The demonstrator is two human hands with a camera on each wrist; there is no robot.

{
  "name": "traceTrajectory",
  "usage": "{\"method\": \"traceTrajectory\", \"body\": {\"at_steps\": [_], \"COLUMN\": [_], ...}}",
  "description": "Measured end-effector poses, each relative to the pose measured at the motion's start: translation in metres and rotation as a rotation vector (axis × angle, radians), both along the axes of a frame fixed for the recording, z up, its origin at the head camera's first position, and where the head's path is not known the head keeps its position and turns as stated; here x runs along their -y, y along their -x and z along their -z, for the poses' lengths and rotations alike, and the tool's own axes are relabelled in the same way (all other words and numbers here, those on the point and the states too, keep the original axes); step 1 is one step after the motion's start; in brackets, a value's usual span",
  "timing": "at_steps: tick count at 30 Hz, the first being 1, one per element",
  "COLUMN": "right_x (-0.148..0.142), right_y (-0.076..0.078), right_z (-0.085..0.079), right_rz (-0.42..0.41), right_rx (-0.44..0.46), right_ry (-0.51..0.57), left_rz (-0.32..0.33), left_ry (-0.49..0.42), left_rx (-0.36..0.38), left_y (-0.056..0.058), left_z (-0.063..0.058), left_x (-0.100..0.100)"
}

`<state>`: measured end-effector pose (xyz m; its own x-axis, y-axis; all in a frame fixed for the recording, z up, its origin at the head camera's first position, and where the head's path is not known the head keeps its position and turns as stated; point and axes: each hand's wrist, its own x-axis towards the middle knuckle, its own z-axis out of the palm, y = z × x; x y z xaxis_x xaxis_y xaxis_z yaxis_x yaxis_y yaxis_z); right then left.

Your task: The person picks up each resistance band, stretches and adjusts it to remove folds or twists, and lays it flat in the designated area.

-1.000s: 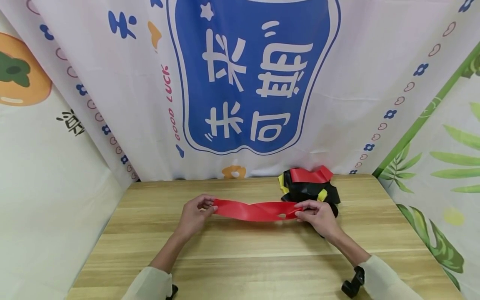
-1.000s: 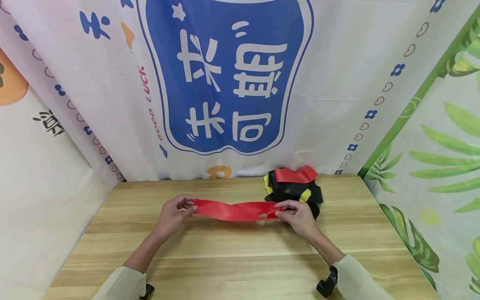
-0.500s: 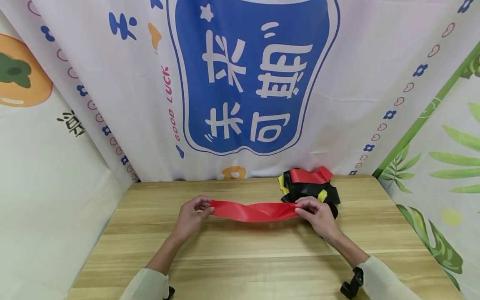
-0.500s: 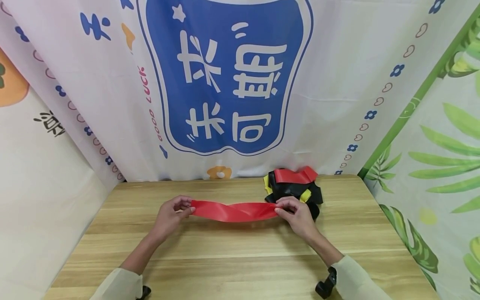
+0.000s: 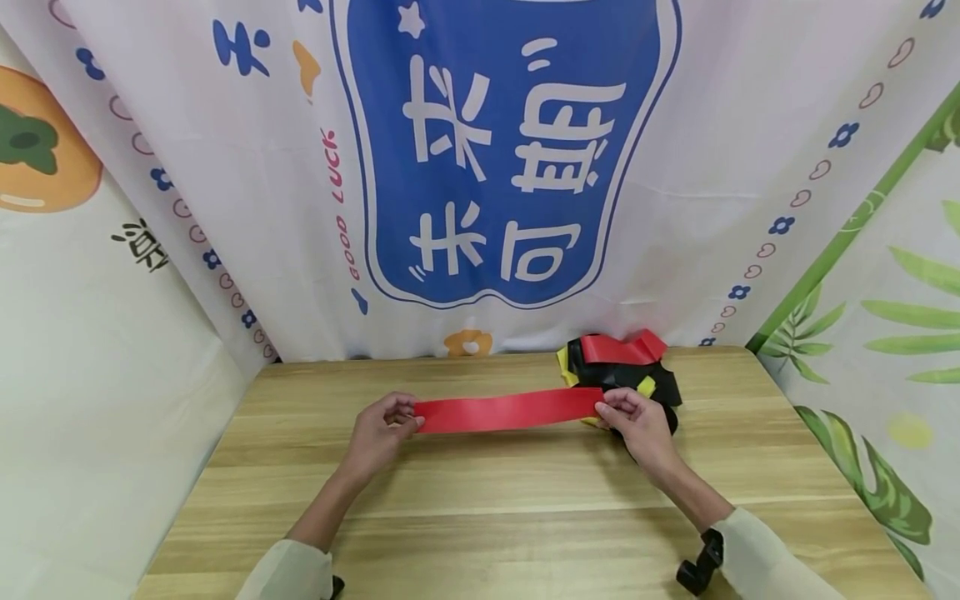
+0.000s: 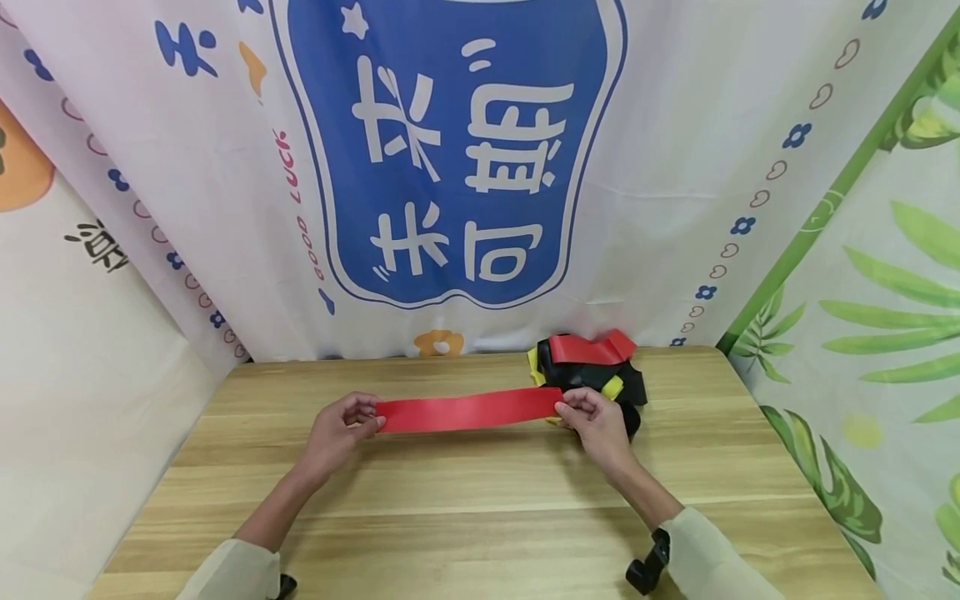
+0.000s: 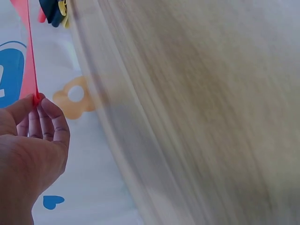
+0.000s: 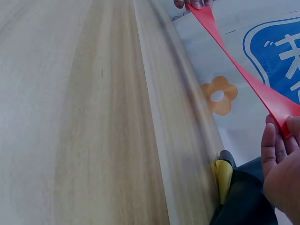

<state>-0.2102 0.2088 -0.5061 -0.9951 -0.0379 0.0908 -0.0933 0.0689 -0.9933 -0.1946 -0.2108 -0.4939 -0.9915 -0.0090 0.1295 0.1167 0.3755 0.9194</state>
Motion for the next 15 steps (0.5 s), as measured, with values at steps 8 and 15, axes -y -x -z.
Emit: {"method": "traceTrajectory", "body": {"at_steps": [8,15], "right_x": [0.007,0.013], "right_y": [0.006,0.011], "right_z": [-0.001,0.0], "right_rz": [0.015,0.012], "right_rx": [0.007,-0.04], "right_ry": [0.005,0.003], "left_rz": [0.036,0.097], "left_ry": [-0.009,-0.034], "left_rx": [0.012,0.023], "left_y": [-0.005,-0.011], "left_z": [0.0,0.001], "left_x": [0.006,0.013]}}
